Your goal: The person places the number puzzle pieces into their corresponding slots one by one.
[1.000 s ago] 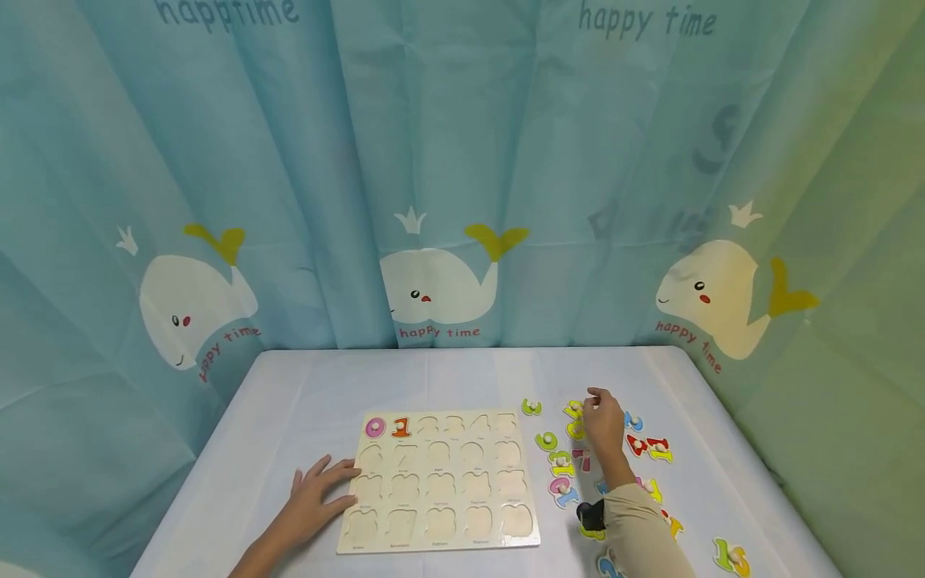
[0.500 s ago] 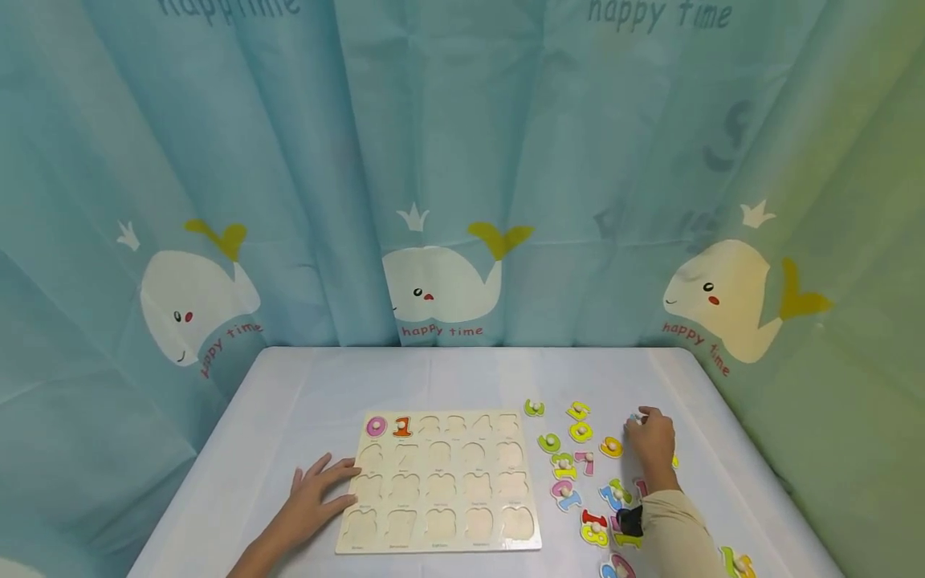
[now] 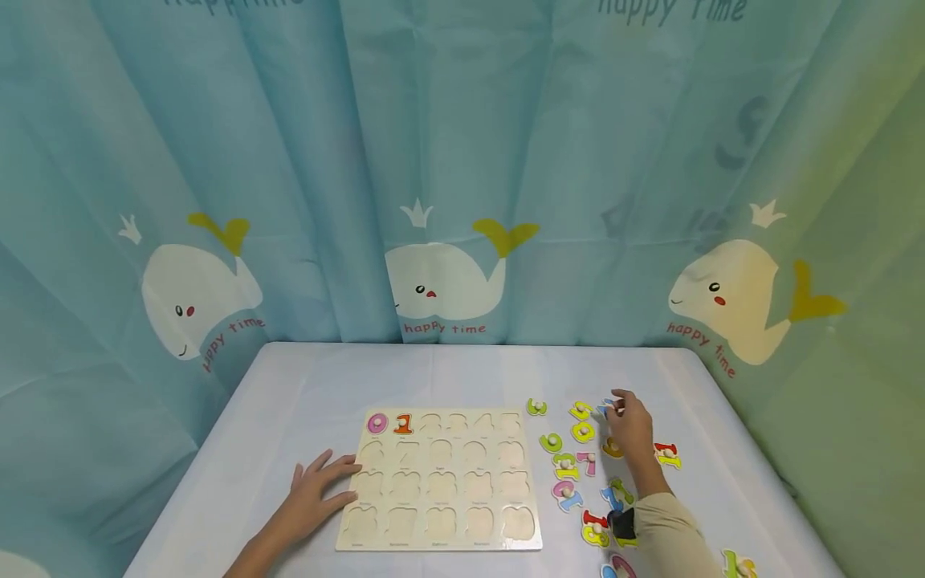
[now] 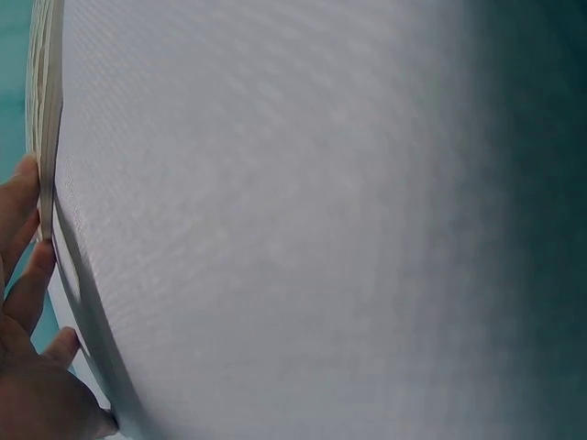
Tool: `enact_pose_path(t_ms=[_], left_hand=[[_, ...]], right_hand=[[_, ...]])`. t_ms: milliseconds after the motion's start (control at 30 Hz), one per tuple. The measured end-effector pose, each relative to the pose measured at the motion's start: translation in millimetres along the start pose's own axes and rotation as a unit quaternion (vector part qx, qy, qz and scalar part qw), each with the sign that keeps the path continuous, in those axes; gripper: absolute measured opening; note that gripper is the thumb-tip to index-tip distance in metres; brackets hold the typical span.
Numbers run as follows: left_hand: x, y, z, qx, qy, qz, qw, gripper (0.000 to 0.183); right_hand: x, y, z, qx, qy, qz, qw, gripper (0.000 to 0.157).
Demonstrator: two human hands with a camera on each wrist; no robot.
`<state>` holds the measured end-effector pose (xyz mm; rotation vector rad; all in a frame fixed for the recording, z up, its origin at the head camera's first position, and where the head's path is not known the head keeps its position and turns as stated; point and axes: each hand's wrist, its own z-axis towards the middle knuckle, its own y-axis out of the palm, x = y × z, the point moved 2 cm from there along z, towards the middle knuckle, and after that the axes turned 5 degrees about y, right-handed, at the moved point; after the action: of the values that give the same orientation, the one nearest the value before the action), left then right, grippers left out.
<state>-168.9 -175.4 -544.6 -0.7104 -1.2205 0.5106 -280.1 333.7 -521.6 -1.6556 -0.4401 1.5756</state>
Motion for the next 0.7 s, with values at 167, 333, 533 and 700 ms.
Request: enact_pose_path(t_ms=[167, 333, 533, 700], left_hand=[[0.2, -1.1, -1.3, -0.003, -0.001, 0.000, 1.0000, 0.035], [3.6, -1.1, -0.1, -0.010, 0.000, 0.004, 0.9999, 0.034], [5.7, -1.4, -0.6, -0.011, -0.002, 0.011, 0.9999, 0.034], [3.8, -0.4, -0.9, -0.005, -0.002, 0.021, 0.9998, 0.034]], right_hand=[[-39, 24.7, -1, -0.037, -0.093, 0.010, 0.995, 0.035], [-71, 58.1, -6, -0.087, -0.161, 0.012, 0.983, 0.032], [-106, 100.5, -27, -0.178, -0.228, 0.043, 0.956, 0.028], [-129, 133.4, -47, -0.211, -0.241, 0.038, 0.946, 0.027]])
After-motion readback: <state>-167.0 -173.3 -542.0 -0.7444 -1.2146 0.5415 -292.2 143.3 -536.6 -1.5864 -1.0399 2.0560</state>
